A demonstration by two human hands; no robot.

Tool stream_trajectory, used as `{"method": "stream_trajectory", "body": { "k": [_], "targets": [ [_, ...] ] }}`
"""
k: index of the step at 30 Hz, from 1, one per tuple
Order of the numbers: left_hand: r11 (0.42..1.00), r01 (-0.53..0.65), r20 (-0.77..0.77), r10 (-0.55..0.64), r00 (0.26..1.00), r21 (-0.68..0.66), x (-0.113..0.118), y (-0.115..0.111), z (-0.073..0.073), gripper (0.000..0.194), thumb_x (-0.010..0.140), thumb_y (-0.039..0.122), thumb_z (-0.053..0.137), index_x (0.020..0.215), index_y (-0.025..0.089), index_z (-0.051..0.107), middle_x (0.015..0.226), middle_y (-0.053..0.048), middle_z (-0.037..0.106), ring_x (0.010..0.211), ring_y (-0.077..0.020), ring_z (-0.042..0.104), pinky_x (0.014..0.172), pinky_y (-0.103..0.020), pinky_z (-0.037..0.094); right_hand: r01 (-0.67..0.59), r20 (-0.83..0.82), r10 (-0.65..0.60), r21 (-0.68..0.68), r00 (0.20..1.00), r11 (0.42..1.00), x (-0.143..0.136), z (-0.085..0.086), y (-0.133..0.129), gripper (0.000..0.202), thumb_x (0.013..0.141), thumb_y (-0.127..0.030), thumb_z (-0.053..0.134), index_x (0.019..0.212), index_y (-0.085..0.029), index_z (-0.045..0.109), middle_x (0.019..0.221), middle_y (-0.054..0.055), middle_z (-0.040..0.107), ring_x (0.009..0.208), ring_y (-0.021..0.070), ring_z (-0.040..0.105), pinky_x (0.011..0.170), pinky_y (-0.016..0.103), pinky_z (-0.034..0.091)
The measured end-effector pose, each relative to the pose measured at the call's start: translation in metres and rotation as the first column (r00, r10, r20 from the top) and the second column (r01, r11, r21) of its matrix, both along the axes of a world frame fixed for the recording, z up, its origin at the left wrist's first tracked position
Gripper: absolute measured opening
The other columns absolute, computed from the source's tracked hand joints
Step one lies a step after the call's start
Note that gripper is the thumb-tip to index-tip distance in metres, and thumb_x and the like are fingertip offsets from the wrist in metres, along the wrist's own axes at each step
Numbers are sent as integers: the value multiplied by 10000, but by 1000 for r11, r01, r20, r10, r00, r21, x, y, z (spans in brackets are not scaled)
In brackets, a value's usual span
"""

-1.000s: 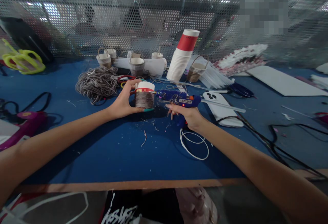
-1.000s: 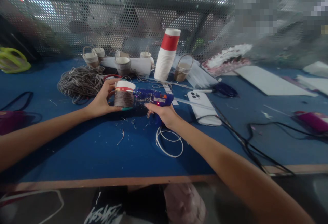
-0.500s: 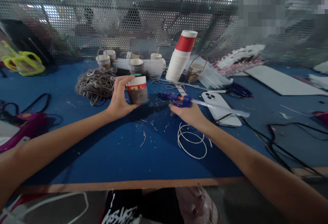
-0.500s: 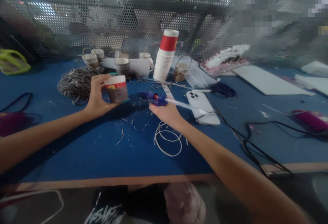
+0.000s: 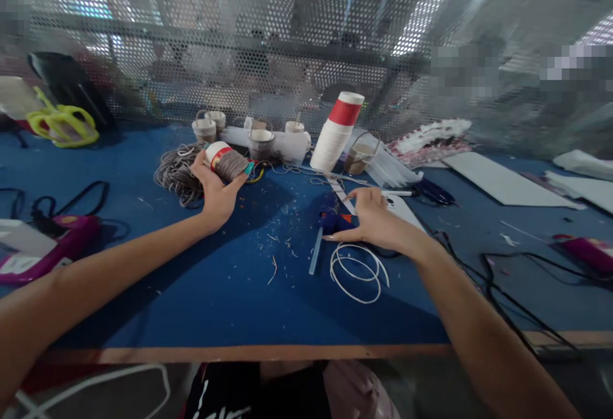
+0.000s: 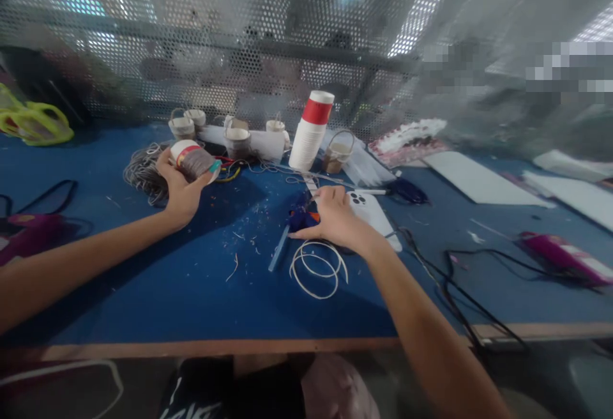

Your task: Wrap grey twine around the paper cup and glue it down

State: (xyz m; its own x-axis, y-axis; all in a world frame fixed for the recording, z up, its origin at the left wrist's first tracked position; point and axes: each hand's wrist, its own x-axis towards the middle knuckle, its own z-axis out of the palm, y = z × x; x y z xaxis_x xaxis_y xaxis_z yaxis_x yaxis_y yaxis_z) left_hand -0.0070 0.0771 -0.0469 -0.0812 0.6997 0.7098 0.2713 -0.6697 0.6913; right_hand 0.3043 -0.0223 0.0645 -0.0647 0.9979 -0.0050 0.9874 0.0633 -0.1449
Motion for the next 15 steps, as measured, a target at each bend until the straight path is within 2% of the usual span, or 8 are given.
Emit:
{"method": "stream_trajectory", "body": {
  "k": [2, 4, 6, 8, 9, 12, 13, 15],
  "targets": [
    [993, -119, 101, 119, 988, -13, 5, -2, 1, 903, 775, 338, 749, 1384, 270, 86, 1402, -137, 257, 1378, -283, 366, 1164, -526, 371, -15, 10, 14, 63, 1000, 998, 6, 14, -4, 895, 477, -735, 747, 1111, -160, 486, 1199, 214, 486, 1151, 458, 472, 900, 570, 472],
    [982, -178, 158, 186, 970, -61, 12, -6, 5, 887, 742, 322, 768, 1366, 263, 140, 1384, -127, 268, 1370, -288, 372, 1169, -524, 362, -116, 12, 115, 158, 993, 981, 2, 26, -4, 669, 640, -709, 673, 1043, -197, 520, 1166, 188, 531, 1131, 442, 486, 897, 583, 466],
    [970, -210, 224, 232, 947, -119, 17, -11, 10, 886, 697, 292, 788, 1343, 253, 183, 1366, -114, 284, 1367, -294, 369, 1191, -516, 325, -308, -7, 319, 251, 948, 918, -16, 34, 4, 345, 834, -538, 569, 975, -226, 531, 1205, 149, 555, 1153, 387, 493, 965, 566, 436],
    [961, -222, 280, 262, 924, -164, 21, -16, 17, 883, 662, 275, 795, 1322, 233, 210, 1354, -111, 290, 1362, -301, 359, 1213, -501, 281, -498, -24, 527, 293, 850, 816, -43, 33, 20, 162, 894, -357, 527, 992, -228, 523, 1214, 115, 583, 1156, 326, 508, 1057, 541, 376],
    [957, -226, 302, 274, 913, -183, 22, -18, 20, 879, 649, 273, 796, 1313, 225, 221, 1349, -112, 288, 1361, -305, 352, 1219, -495, 265, -570, -48, 603, 277, 796, 774, -58, 30, 31, 146, 890, -310, 539, 1009, -227, 521, 1202, 105, 597, 1145, 308, 509, 1058, 517, 383],
    [944, -244, 342, 311, 887, -224, 24, -22, 26, 866, 636, 299, 797, 1295, 217, 240, 1341, -115, 276, 1368, -320, 327, 1227, -500, 226, -676, -177, 694, 160, 698, 720, -97, 13, 69, 279, 837, -229, 609, 1094, -211, 503, 1184, 112, 594, 1100, 283, 510, 968, 440, 467],
    [942, -245, 348, 315, 883, -230, 24, -22, 27, 858, 640, 311, 796, 1290, 222, 243, 1339, -113, 274, 1373, -323, 317, 1229, -506, 213, -702, -203, 708, 115, 676, 703, -107, 7, 82, 326, 819, -211, 624, 1118, -202, 494, 1197, 116, 584, 1102, 281, 510, 976, 443, 464],
    [944, -234, 354, 306, 884, -232, 25, -21, 27, 836, 648, 313, 790, 1279, 242, 246, 1339, -104, 271, 1380, -321, 303, 1232, -515, 194, -696, -236, 699, 109, 675, 709, -121, -4, 105, 427, 749, -148, 666, 1130, -183, 479, 1219, 126, 561, 1128, 285, 506, 1005, 470, 442]
  ]
}}
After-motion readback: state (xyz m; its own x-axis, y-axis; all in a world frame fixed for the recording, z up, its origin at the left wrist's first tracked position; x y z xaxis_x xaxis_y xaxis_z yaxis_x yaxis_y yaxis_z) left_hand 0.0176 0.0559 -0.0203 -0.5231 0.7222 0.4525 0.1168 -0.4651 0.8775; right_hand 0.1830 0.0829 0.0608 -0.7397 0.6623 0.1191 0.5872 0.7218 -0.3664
